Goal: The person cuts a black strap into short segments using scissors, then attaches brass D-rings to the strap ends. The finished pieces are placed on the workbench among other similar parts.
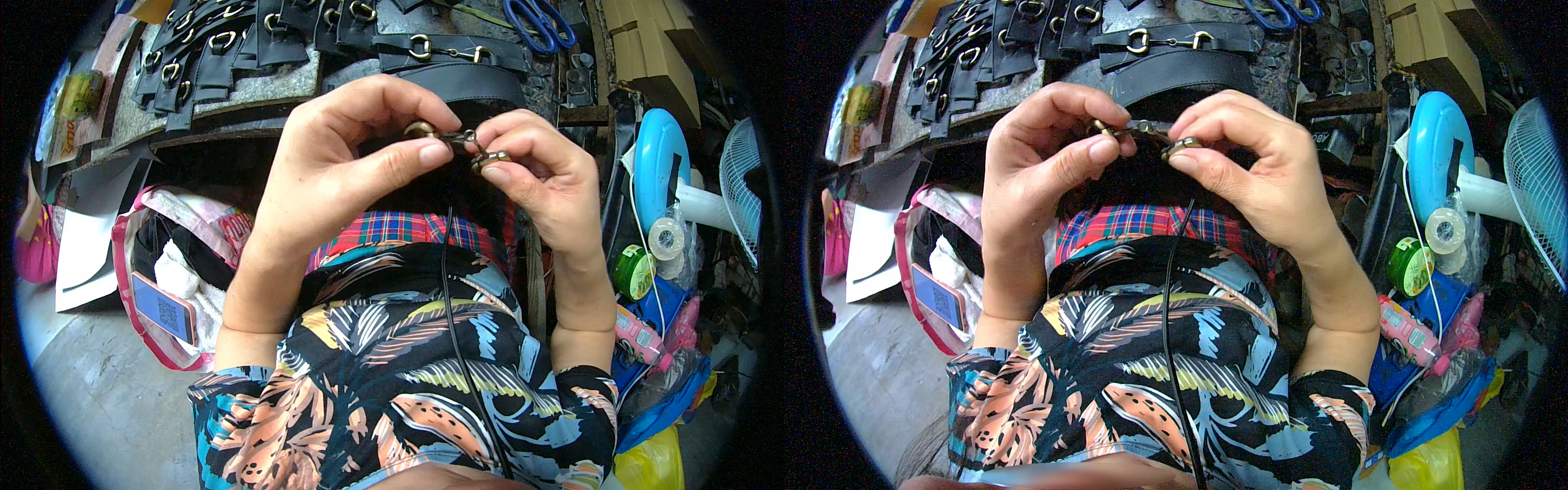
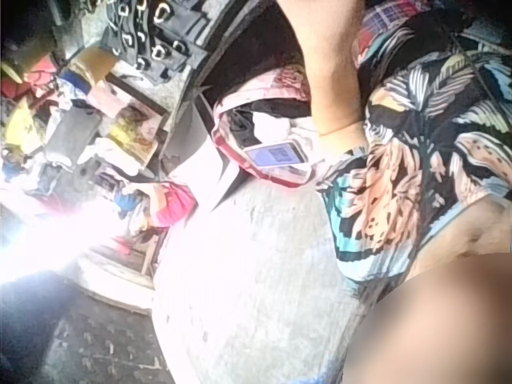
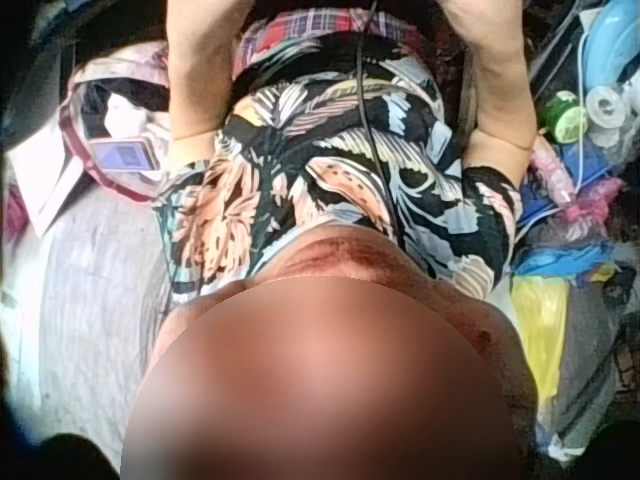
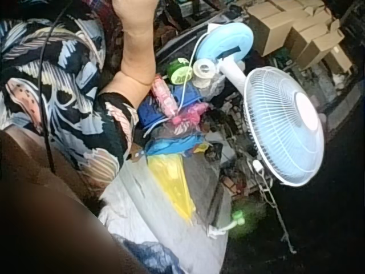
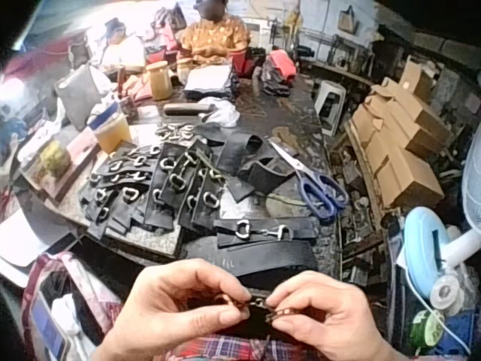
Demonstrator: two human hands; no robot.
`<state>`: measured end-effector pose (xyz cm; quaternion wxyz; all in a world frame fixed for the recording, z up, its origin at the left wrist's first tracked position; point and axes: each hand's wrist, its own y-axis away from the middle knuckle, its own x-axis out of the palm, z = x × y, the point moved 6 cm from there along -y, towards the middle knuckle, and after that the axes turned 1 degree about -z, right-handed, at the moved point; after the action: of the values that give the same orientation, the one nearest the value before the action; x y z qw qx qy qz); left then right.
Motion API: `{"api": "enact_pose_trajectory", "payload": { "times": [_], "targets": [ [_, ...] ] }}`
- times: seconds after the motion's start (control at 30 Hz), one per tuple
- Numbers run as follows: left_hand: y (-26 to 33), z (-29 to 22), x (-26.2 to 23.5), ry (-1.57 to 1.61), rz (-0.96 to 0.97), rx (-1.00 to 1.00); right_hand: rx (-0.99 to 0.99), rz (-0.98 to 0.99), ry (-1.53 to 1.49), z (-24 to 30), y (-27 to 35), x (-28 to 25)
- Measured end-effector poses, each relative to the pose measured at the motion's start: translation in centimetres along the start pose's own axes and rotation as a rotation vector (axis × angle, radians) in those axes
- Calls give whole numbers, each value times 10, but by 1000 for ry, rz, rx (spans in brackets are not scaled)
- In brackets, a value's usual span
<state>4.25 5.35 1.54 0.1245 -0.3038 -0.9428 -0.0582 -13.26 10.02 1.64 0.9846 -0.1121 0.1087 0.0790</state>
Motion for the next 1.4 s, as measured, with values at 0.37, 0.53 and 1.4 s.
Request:
{"api": "enact_pose_trajectory", "payload": {
  "times": [0.37,0.53,1.4],
  "targets": [
    [-4,4,-3,-109,-64,58,-190,-159,520,23,-2,-9],
    [0,-4,-1,-515,-133,281,231,-122,-128,-2,3,-8],
    [-29,-4,-3,-649,-225,365,128,-90,335,2,-33,-37]
  ]
}}
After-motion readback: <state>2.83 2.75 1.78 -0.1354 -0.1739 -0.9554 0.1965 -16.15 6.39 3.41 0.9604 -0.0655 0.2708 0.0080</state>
